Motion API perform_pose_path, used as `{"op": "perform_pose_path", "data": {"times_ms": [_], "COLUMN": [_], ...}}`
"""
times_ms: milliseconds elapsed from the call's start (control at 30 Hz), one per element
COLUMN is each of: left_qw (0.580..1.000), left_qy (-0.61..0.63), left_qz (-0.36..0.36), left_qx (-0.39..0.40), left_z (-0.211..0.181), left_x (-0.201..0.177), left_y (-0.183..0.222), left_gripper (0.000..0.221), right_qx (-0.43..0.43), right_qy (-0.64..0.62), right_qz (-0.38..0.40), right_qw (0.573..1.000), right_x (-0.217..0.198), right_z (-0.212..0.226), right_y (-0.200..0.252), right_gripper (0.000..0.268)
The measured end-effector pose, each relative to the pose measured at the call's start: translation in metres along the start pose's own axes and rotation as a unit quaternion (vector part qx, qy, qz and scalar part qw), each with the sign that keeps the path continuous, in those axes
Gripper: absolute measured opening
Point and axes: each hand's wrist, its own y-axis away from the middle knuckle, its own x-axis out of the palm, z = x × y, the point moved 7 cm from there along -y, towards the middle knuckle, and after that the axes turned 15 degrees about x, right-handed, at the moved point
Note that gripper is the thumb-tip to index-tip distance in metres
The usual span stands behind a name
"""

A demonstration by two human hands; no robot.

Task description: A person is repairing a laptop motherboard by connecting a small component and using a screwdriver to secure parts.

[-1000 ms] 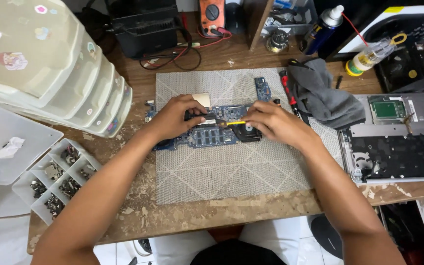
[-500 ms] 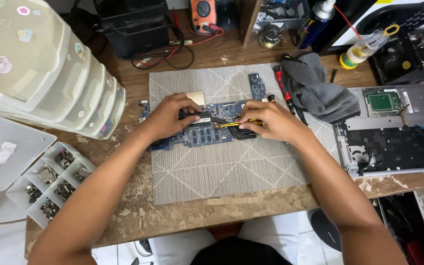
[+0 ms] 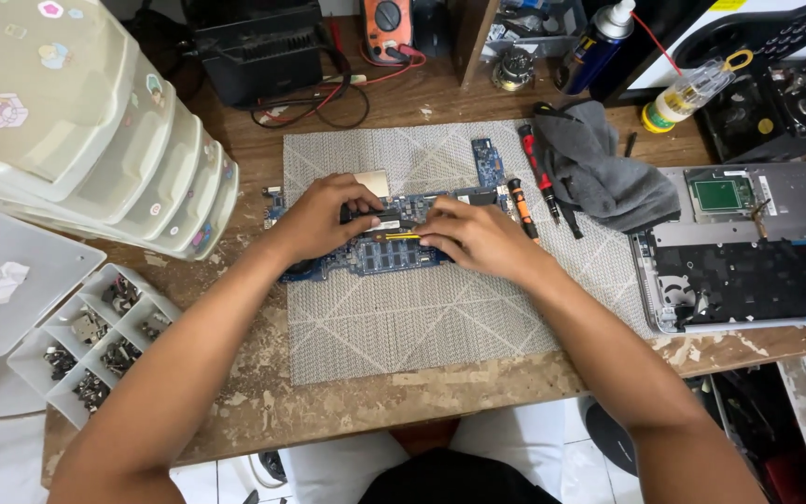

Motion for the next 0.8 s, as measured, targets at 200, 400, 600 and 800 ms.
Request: {"op": "perform_pose_path", "data": {"times_ms": [200, 400, 600, 800], "left_qw": [1.0, 1.0, 1.0, 1.0], "left_qy": [0.0, -0.003, -0.005, -0.002], "left_qz": [0.008, 0.011, 0.004, 0.0], "left_qx": [-0.012, -0.016, -0.007, -0.002], "left_z": [0.0, 0.0, 0.001, 0.001], "left_x": [0.0, 0.0, 0.0, 0.001], "left_y": [-0.001, -0.001, -0.001, 0.0], "left_gripper": [0.018, 0.018, 0.018, 0.018], "right_qx": [-0.026, -0.049, -0.009, 0.016], "right_qy": [0.002, -0.005, -0.028, -0.029], "right_qz": [-0.023, -0.013, 0.015, 0.035], "right_qw": [0.999, 0.999, 0.999, 0.999], "right_x": [-0.002, 0.004, -0.015, -0.032], "right_z": [0.003, 0.005, 0.007, 0.002], "right_y": [0.002, 0.001, 0.0, 0.005], "right_gripper": [0.008, 0.008, 0.009, 0.01]}}
